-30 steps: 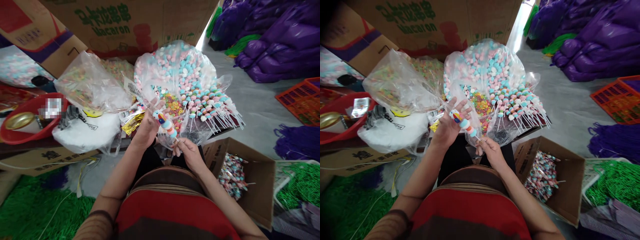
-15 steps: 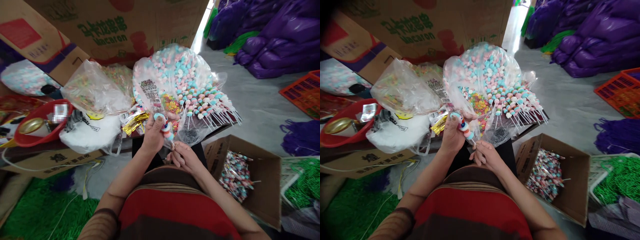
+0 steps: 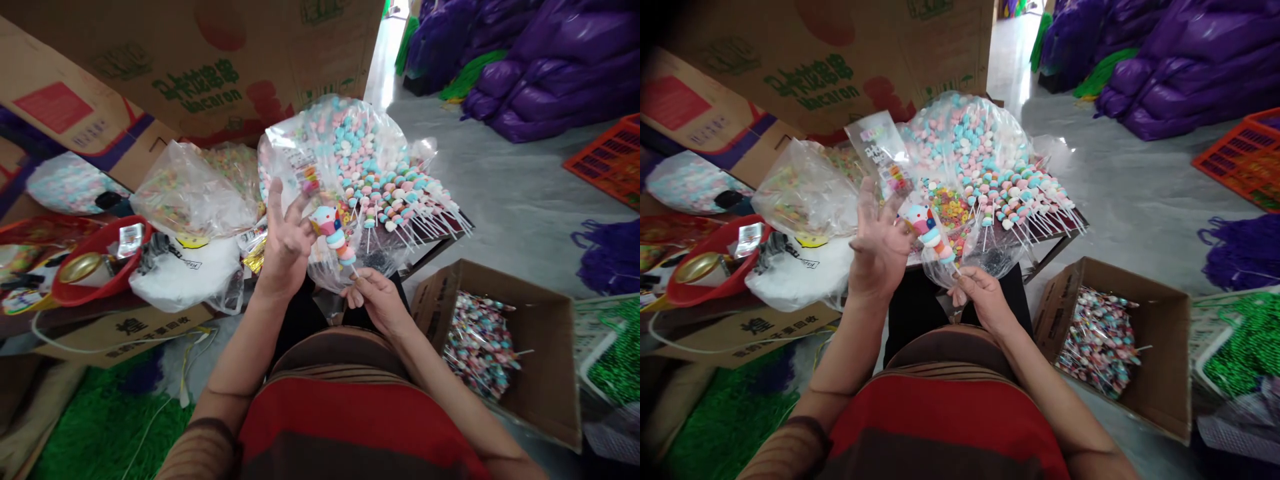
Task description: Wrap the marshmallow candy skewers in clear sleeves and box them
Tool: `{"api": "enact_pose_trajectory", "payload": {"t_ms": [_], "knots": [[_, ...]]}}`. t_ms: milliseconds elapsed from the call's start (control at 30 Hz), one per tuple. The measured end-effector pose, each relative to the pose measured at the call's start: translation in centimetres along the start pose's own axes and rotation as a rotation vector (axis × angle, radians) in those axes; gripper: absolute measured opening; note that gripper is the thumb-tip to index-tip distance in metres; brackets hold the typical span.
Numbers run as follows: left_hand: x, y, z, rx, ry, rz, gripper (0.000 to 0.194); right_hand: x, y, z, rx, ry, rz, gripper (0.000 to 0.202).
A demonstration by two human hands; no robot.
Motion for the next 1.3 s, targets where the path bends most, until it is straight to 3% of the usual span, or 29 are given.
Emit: {"api": "enact_pose_trajectory", "payload": {"t_ms": [100,200,400,500,633,733,967,1067,1167,1300], "knots": [[0.5,0.2,-0.4,0.08,-0.003,0.013,0.084,0.1,-0.3,-0.8,-0.085,0.046,-0.04,0.028],[0.8,-0.6,-1.0,0.014,0.026,-0.014,0.064,0.1,-0.5,-1.6,-0.17,0.072,-0.073,0.027],[1.0,-3.2,-2.3,-0.402,0.185,-0.128,0.024,0.0,-2.4,-3.0,-0.531,0.16,-0.272,0.029],[0.9,-4.3,-2.2,-0.591,0.258,-0.189,0.017,0.1,-2.2,-2.9,-0.49,0.12,-0.213,0.036],[0.9,-5.3,-2.2,-0.678,0.337,-0.232,0.015,-0.2,-0.6,-1.9,-0.3,0.023,-0.002,0.041],[0.7,-5.7,-2.3,-0.671,0.365,-0.279,0.019,-0.3,0.2,-1.3,-0.245,-0.024,0.065,0.041],[-0.2,-5.7,-1.4,-0.606,0.307,-0.317,0.027,0.1,0.5,-2.1,-0.454,0.079,-0.124,0.033],[-0.6,-6.5,-1.1,-0.627,0.343,-0.336,0.025,0.2,1.3,-2.8,-0.483,0.166,-0.16,0.028],[-1.0,-7.6,-0.7,-0.632,0.376,-0.364,0.029,0.3,2.0,-3.3,-0.427,0.241,-0.146,0.028],[-2.0,-8.5,0.5,-0.607,0.289,-0.372,0.038,0.4,2.4,-2.6,-0.338,0.212,-0.064,0.028]]}}
Point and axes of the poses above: each hand's wrist, its own x-axis towards the middle knuckle, its own z-axis out of the palm, y = z × x, the point moved 6 cm from there along x, towards the middle knuckle, and after that the axes turned 6 degrees about -z, right-handed, at the moved point
